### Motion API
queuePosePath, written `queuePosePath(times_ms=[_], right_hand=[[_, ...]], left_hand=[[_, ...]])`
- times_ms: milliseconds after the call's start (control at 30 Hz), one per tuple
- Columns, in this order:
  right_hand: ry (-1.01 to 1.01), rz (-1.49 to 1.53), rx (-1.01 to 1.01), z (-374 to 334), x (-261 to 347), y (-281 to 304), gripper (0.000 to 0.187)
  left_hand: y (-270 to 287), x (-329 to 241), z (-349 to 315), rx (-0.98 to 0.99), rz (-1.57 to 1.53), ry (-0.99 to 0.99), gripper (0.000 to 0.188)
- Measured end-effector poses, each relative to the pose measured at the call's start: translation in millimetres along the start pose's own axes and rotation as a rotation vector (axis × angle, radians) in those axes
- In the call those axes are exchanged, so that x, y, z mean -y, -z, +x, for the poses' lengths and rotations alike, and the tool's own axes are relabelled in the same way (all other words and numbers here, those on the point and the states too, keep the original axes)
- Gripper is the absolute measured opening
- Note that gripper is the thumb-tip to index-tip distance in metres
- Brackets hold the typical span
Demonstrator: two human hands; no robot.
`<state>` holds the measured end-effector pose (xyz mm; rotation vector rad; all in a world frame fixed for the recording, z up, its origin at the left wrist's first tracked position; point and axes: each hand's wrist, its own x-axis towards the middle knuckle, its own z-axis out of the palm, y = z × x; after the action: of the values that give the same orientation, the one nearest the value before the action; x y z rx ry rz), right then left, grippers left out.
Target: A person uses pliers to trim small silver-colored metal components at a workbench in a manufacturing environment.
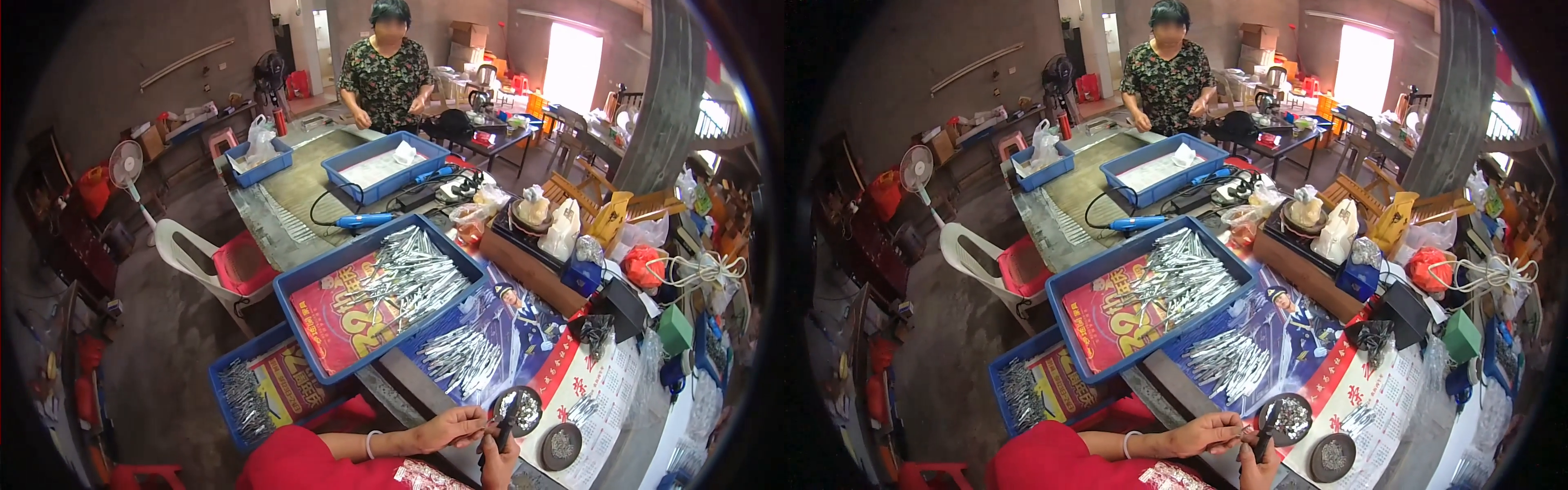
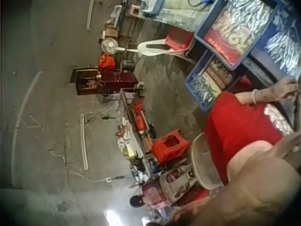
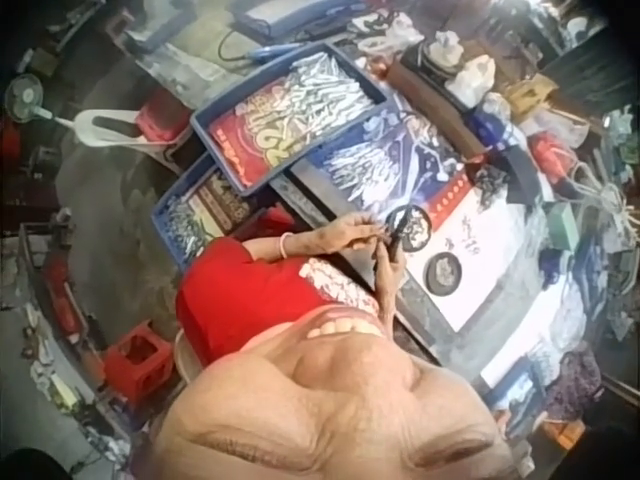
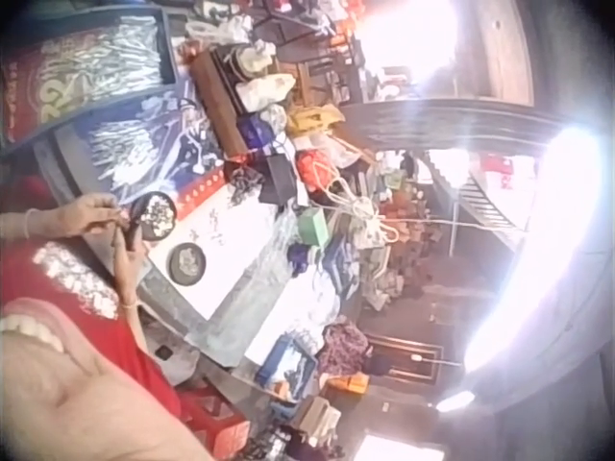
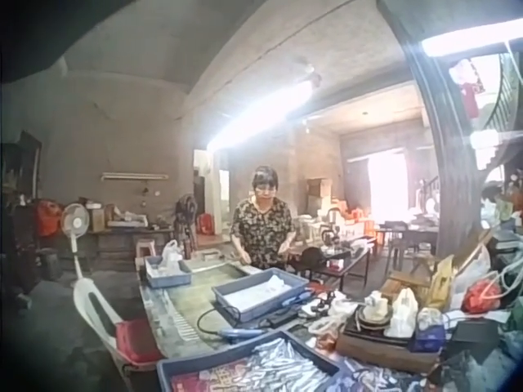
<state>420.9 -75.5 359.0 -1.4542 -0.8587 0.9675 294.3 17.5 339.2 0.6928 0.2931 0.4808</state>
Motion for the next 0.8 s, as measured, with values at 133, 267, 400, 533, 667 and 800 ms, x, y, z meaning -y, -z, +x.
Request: queuePosePath(times_ms=[133,267,400,533,667,800], right_hand=[[0.048,-0.043,-0.023,-11,-2,4,0.019],[0.067,-0.105,-0.053,-22,-8,8,0.018],[0.207,-0.069,-0.069,-34,2,-1,0.017],[0.254,-0.026,-0.081,-47,-9,-2,0.013],[0.231,-0.012,-0.083,-63,-21,1,0.012],[0.193,-0.044,-0.061,-78,-15,-5,0.013]], left_hand=[[-4,5,-5,0.005,-0.018,0.001,0.014],[-12,8,-14,0.022,-0.019,0.004,0.016],[-16,12,-25,0.09,0.024,-0.047,0.018],[-24,15,-40,0.129,0.039,-0.01,0.014],[-29,14,-56,0.182,0.005,-0.03,0.015],[-23,23,-70,0.158,-0.03,-0.019,0.015]])
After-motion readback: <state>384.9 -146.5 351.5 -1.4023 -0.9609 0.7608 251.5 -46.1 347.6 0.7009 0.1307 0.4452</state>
